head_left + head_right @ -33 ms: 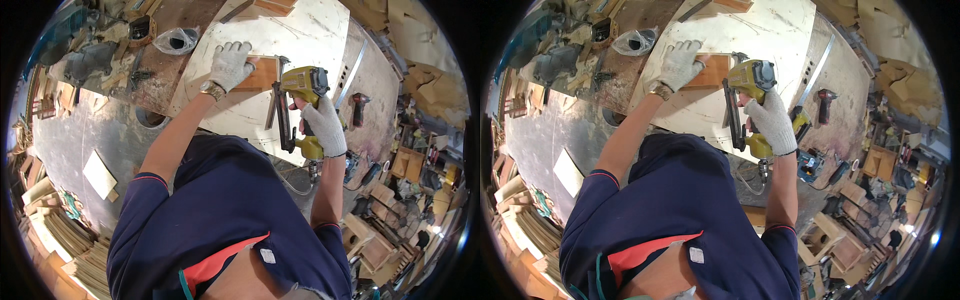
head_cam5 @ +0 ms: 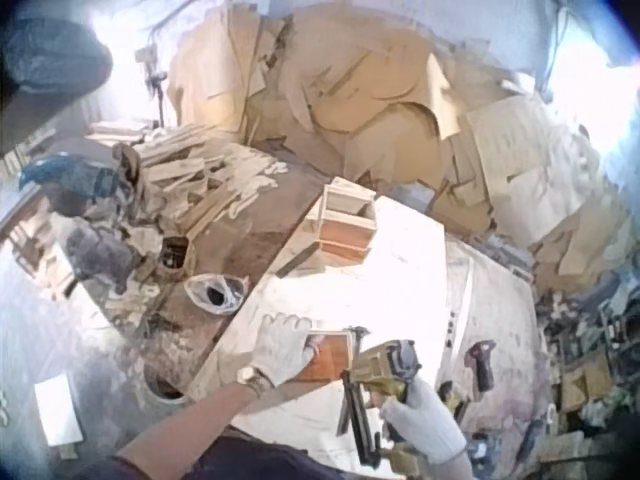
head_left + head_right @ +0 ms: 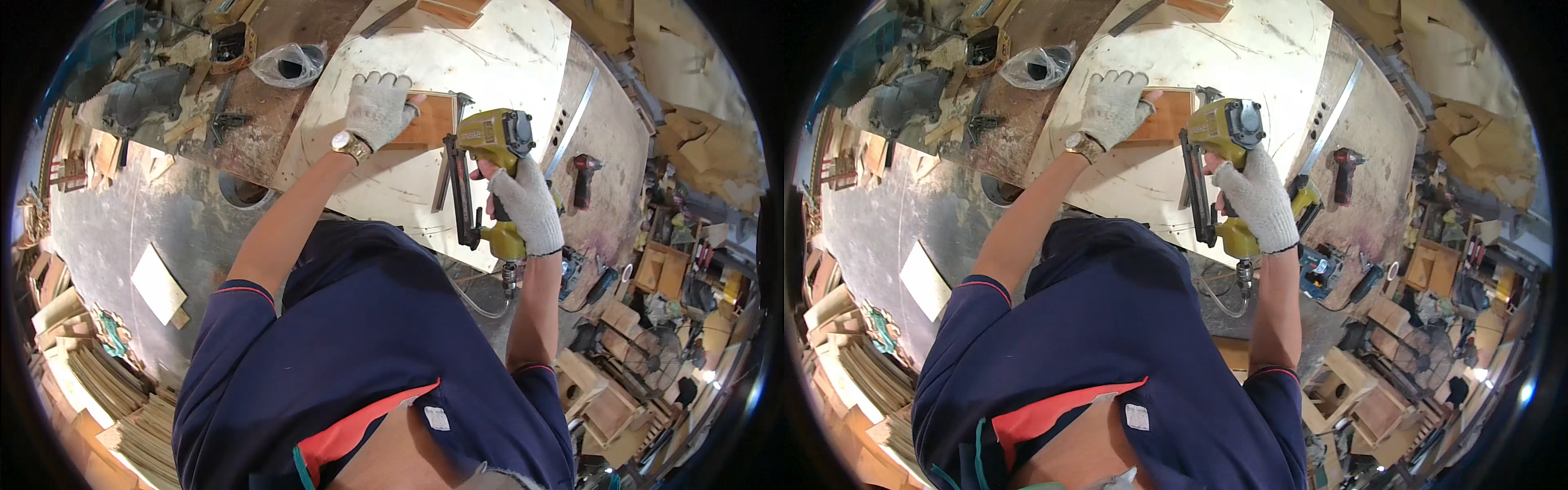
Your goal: The person assembles small wooden boxes by cutting wood pieces, aligning them, and fastening them with a nail gun and hammer. The person repeatedly positions wood pieces, uses a nail gun to secure joints, and hammers nails to reinforce the structure.
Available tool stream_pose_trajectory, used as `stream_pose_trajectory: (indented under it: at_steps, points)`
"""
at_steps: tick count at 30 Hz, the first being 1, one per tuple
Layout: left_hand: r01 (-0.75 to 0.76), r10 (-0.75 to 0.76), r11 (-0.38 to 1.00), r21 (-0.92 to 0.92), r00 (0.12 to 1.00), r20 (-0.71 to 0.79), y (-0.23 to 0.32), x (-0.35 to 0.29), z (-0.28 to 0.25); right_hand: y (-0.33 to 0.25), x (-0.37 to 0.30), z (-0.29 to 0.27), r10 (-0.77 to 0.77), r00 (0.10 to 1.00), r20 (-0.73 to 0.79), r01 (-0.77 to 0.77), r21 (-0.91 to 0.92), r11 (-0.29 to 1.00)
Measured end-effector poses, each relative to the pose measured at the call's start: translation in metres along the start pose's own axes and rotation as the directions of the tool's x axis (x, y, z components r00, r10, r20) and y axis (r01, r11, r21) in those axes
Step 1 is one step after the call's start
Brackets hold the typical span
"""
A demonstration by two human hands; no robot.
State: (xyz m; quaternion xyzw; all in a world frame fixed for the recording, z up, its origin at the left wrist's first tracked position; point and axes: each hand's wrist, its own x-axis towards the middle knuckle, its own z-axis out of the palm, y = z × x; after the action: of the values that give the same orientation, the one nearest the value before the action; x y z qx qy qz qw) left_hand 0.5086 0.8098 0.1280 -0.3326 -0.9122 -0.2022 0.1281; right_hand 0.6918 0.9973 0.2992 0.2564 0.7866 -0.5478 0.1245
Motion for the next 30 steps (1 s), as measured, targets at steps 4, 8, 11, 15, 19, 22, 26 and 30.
stream_pose_trajectory:
  at_steps: [4, 8, 11, 15, 19, 22, 26, 30]
  points:
    - [0.045, -0.042, 0.999, -0.023, 0.993, 0.112, 0.0, 0.001, 0.003, -0.006, 0.003, 0.011, 0.029, 0.999, -0.029, -0.031, -0.081, 0.996]
    - [0.041, -0.037, 0.998, -0.042, 0.996, 0.084, -0.002, 0.001, 0.006, -0.008, 0.003, 0.017, 0.061, 0.997, -0.057, -0.064, -0.047, 0.997]
    - [0.038, -0.035, 0.998, -0.047, 0.997, 0.065, -0.005, 0.003, 0.01, -0.011, 0.007, 0.023, 0.017, 0.997, -0.082, -0.027, -0.124, 0.992]
    - [0.052, -0.045, 0.996, -0.076, 0.995, 0.089, -0.006, 0.003, 0.009, -0.026, 0.004, 0.028, -0.004, 0.998, -0.07, -0.003, -0.098, 0.995]
    - [0.064, -0.057, 0.991, -0.121, 0.997, 0.061, -0.005, 0.003, 0.013, -0.027, 0.006, 0.039, 0.004, 0.999, -0.047, -0.011, -0.132, 0.991]
    - [0.06, -0.056, 0.986, -0.152, 0.998, 0.032, -0.007, 0.003, 0.013, -0.022, 0.01, 0.043, 0.019, 0.999, -0.041, -0.028, -0.208, 0.978]
    - [0.11, -0.108, 0.954, -0.28, 0.994, 0.023, -0.009, 0.004, 0.008, -0.044, 0.001, 0.051, -0.001, 0.999, -0.041, -0.005, -0.149, 0.989]
    - [0.094, -0.111, 0.922, -0.376, 0.994, -0.023, -0.013, 0.003, 0.013, -0.04, 0.002, 0.063, 0.003, 1.0, -0.018, -0.006, -0.211, 0.977]
